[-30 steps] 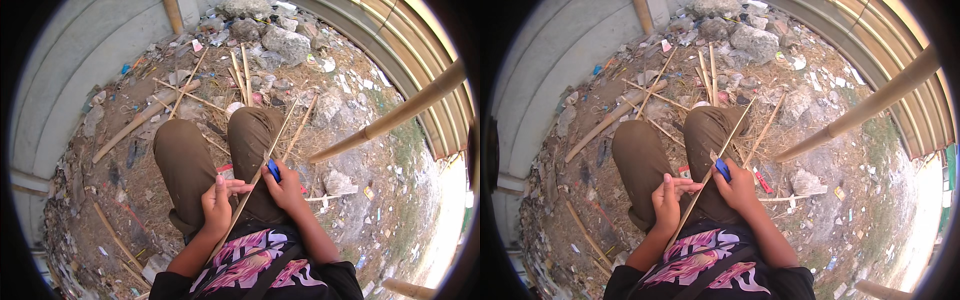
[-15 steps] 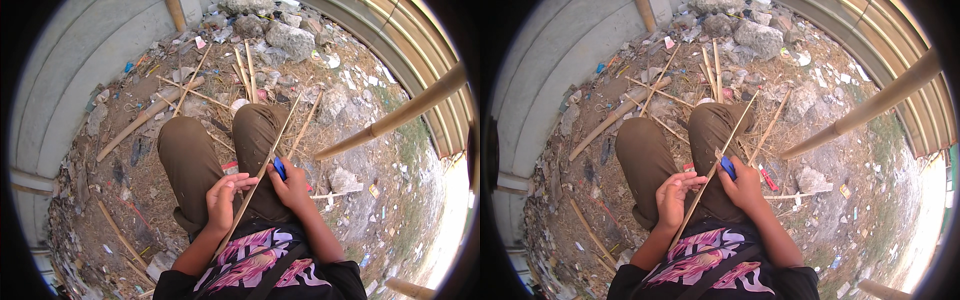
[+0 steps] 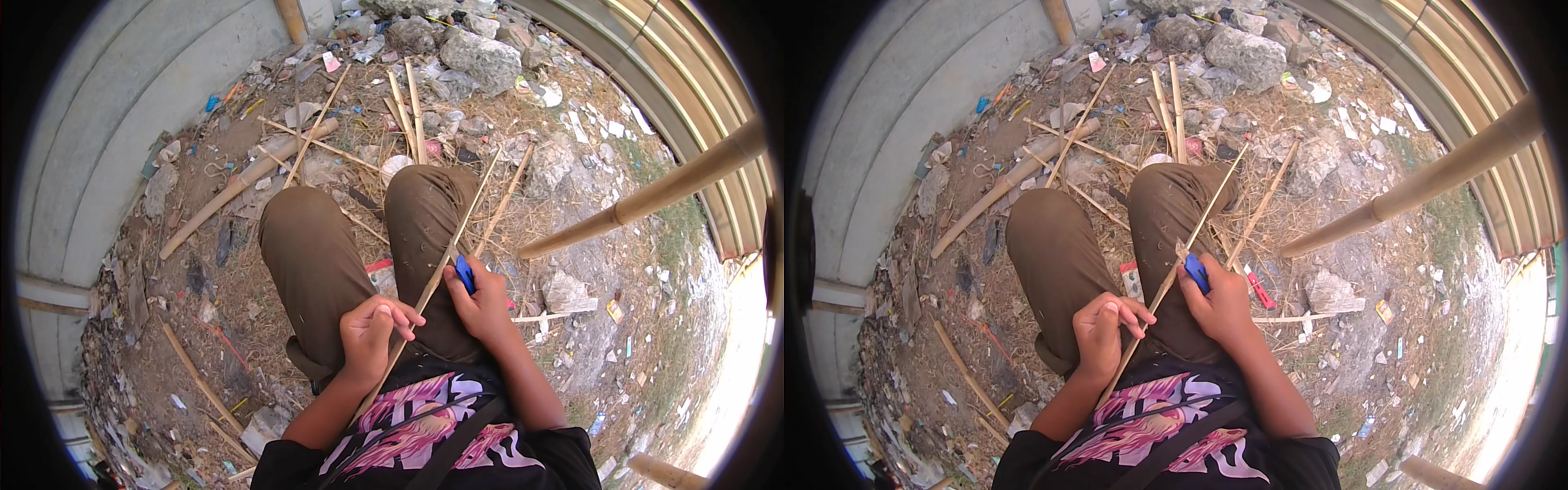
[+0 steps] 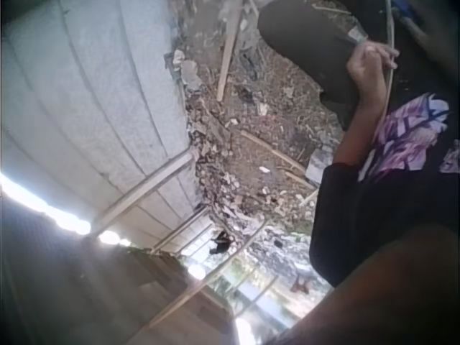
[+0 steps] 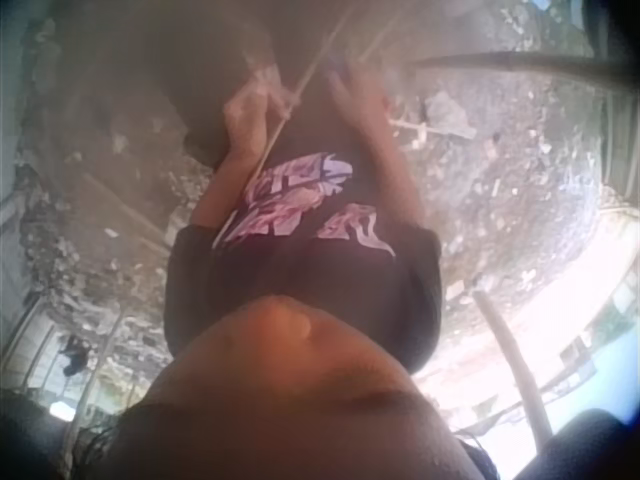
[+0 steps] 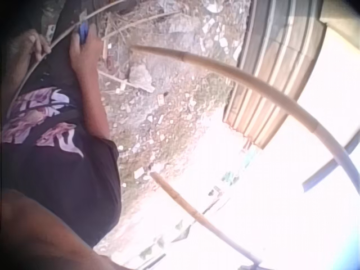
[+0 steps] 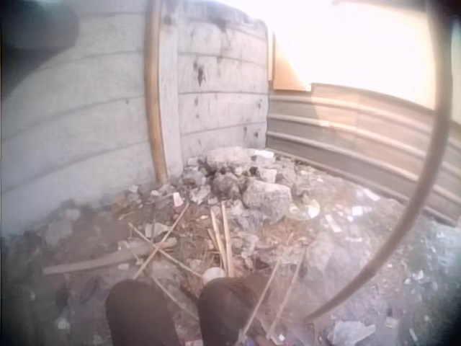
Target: The person sits on the ground and uses a knife to sharpen the ends of thin bamboo sticks. The person holds each stick with one hand and carefully shaves the tip with the knife, occasionally inspecting the sharpened point before continuing.
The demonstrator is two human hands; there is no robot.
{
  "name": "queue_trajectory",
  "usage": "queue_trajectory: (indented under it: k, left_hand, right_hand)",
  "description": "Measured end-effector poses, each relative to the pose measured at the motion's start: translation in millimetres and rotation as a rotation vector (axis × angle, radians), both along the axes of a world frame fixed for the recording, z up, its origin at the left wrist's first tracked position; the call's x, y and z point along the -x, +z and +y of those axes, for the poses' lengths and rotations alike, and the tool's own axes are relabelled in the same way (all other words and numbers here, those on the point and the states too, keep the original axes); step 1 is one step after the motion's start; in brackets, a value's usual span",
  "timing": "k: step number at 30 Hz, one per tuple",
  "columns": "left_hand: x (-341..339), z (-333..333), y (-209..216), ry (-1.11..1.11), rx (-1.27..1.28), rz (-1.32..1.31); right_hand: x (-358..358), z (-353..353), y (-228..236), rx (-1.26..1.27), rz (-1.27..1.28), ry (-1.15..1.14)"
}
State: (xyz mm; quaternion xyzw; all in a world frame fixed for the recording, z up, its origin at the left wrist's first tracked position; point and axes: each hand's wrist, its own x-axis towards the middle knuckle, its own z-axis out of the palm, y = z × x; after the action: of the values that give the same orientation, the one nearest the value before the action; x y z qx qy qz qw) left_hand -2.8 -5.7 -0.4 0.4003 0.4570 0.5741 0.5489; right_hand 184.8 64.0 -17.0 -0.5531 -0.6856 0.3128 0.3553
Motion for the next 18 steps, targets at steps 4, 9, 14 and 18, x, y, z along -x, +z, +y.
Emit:
queue_trajectory:
  k: [4,9,14,18]
  left_hand:
    - [2.0,1.9,-15.7,-0.055,-0.178,-0.117]
    - [-7.6,1.0,18.6,-0.027,0.004,0.444]
    - [3.5,-0.4,23.6,-0.348,0.309,0.434]
    - [12.0,4.6,20.6,-0.388,0.441,0.102]
  right_hand:
    - [-0.8,-0.4,5.4,-0.011,-0.012,-0.001]
    - [-1.3,-0.8,4.4,-0.004,0.014,0.012]
    - [-9.6,-1.7,12.9,0.065,0.063,0.088]
    - [-11.1,-5.9,16.6,0.013,-0.063,0.122]
